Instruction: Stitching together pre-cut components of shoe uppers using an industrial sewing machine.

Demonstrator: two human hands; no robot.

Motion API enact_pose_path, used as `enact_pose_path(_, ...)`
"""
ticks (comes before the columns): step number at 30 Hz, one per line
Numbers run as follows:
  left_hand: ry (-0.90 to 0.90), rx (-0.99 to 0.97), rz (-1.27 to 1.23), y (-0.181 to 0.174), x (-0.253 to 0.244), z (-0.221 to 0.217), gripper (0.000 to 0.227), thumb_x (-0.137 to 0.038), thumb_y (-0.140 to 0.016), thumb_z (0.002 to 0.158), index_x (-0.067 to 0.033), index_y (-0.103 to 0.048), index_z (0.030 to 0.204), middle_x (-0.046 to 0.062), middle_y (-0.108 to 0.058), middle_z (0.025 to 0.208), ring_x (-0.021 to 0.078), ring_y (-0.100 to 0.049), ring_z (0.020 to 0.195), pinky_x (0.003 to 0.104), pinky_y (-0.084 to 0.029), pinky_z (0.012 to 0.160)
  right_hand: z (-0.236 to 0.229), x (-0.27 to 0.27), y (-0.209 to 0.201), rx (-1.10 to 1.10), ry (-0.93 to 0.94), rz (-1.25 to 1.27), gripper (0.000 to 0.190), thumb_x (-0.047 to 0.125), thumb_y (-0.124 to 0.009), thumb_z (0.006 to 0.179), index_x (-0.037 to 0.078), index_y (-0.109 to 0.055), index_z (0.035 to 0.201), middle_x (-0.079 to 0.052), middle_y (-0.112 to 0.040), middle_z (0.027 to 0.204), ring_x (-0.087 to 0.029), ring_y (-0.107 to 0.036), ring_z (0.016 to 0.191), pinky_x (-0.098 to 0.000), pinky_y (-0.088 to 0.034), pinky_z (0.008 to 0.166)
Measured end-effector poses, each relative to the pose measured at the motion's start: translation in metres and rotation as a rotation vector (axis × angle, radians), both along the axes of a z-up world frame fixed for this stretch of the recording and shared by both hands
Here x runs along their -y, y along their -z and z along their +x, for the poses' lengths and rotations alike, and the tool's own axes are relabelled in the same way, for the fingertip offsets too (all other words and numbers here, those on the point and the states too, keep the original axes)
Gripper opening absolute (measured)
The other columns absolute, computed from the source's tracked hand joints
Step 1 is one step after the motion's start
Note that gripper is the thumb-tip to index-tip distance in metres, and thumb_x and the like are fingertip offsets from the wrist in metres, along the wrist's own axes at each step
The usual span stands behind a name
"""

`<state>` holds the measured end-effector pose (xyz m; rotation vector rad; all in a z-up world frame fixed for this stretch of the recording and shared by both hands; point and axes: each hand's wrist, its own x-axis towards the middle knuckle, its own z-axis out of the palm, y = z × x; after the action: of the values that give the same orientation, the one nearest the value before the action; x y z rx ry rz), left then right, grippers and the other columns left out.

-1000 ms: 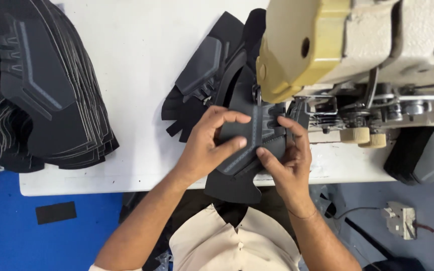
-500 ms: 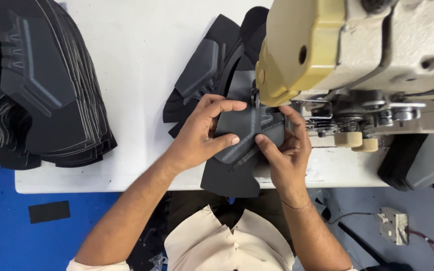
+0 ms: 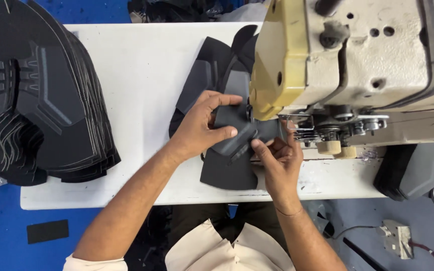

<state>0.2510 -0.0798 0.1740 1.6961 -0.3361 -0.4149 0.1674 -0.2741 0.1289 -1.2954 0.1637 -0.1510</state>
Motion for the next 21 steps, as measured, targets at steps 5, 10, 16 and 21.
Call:
enact_pose_path(5,-0.024,0.02,-0.123,0.019,0.001,-0.003,0.057,-0.006,-0.08,0.085,-0.0042,-0.058,0.138,0.005,-0.045,0.128,0.0125,-0.067,0.106,0.028,-0.059,0.091,0.006,0.01,0.019,0.023,0.041,-0.031,0.053,-0.006,-0.073,0.094,-0.001,-0.051,0.142,-0.004,-0.066,0.091,-0.009,-0.062,0.079,-0.0214,-0.053,0.07)
enact_pose_path(10,-0.37,0.047,-0.057,0.017,0.023,-0.033,0.06,-0.002,-0.084,0.081,-0.002,-0.06,0.137,0.006,-0.047,0.126,0.0145,-0.061,0.08,0.025,-0.057,0.068,0.005,0.034,0.019,-0.072,0.031,-0.179,0.022,-0.007,-0.077,0.095,-0.01,-0.064,0.111,-0.006,-0.07,0.095,-0.012,-0.064,0.083,-0.0242,-0.052,0.077)
enact_pose_path(16,-0.392,0.13,-0.347,0.037,0.032,-0.044,0.057,0.001,-0.079,0.089,0.0008,-0.053,0.141,0.006,-0.042,0.131,0.0104,-0.068,0.107,0.023,-0.063,0.09,-0.01,0.04,0.004,-0.006,-0.064,-0.179,0.064,-0.008,-0.08,0.081,0.001,-0.056,0.139,-0.002,-0.066,0.114,-0.009,-0.062,0.091,-0.023,-0.054,0.083)
enact_pose_path(21,-0.494,0.112,-0.207,0.033,0.041,-0.052,0.059,-0.002,-0.083,0.087,-0.0013,-0.056,0.14,0.006,-0.041,0.128,0.0135,-0.059,0.09,0.025,-0.056,0.076,-0.019,0.042,0.019,0.036,0.028,-0.19,0.068,-0.009,-0.081,0.082,-0.001,-0.054,0.144,-0.008,-0.066,0.12,-0.013,-0.062,0.102,-0.0258,-0.054,0.092)
